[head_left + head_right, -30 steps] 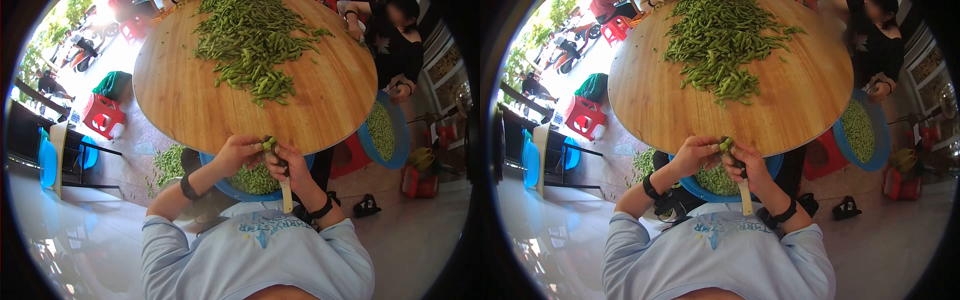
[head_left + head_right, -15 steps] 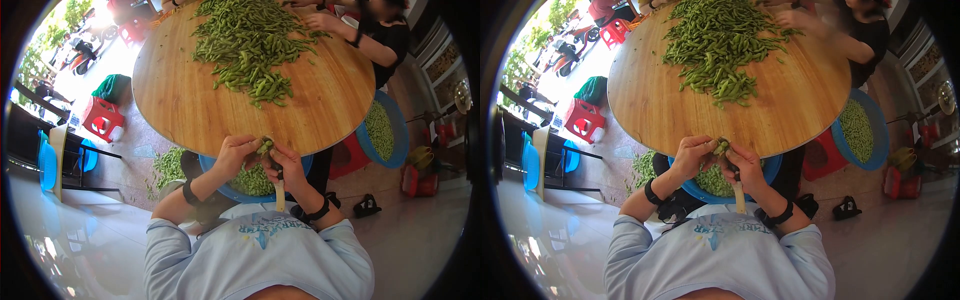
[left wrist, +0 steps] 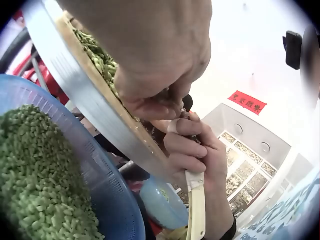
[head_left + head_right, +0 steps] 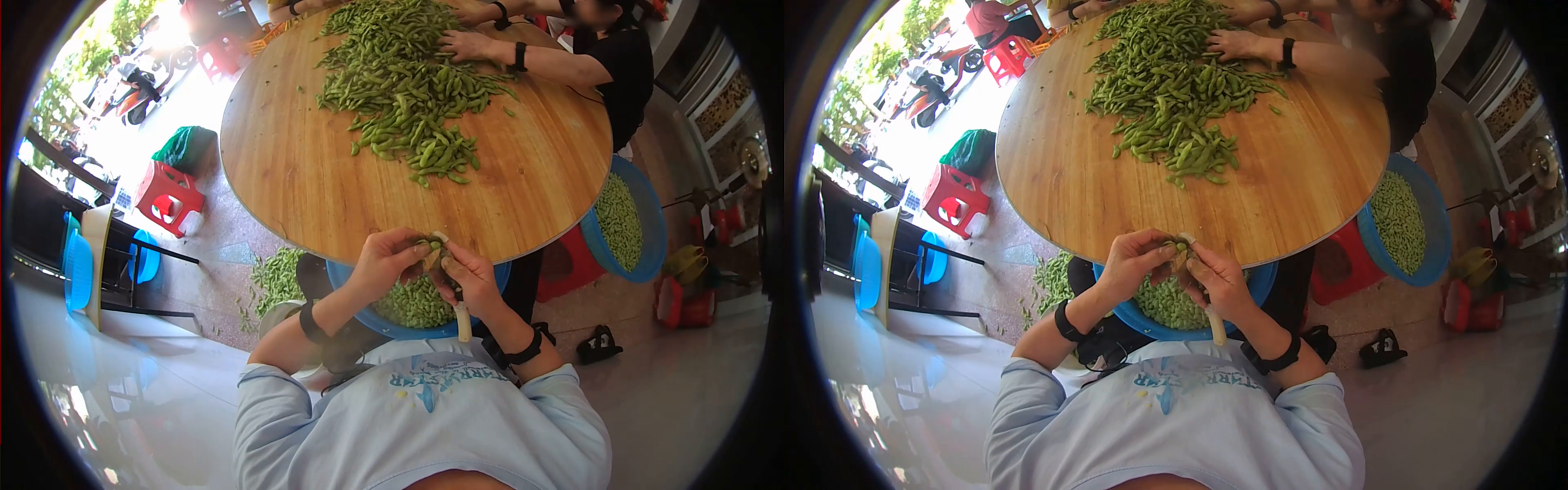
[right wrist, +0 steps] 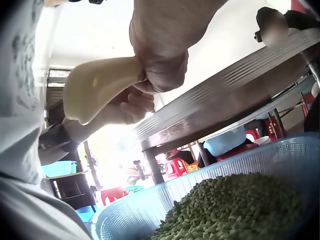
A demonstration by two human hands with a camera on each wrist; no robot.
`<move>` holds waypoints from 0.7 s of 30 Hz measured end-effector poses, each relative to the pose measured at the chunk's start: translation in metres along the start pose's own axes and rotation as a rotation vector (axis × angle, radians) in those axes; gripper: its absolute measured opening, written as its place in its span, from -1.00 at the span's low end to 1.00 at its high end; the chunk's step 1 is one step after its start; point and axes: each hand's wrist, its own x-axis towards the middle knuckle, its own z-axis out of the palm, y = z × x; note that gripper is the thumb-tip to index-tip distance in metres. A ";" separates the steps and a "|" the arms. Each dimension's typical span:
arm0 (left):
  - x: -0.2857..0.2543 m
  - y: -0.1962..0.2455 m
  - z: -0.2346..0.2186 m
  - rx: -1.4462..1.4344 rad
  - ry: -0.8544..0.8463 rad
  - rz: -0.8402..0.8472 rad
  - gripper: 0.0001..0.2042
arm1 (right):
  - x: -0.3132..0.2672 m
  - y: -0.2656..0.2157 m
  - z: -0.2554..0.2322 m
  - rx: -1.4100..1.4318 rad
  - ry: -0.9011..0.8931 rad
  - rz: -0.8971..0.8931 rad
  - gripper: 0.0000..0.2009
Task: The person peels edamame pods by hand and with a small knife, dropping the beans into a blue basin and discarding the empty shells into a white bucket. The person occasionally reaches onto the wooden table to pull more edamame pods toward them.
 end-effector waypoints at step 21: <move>-0.005 -0.015 -0.002 -0.458 -0.127 -0.239 -0.89 | 0.011 0.018 -0.015 -0.876 0.012 -0.832 -0.67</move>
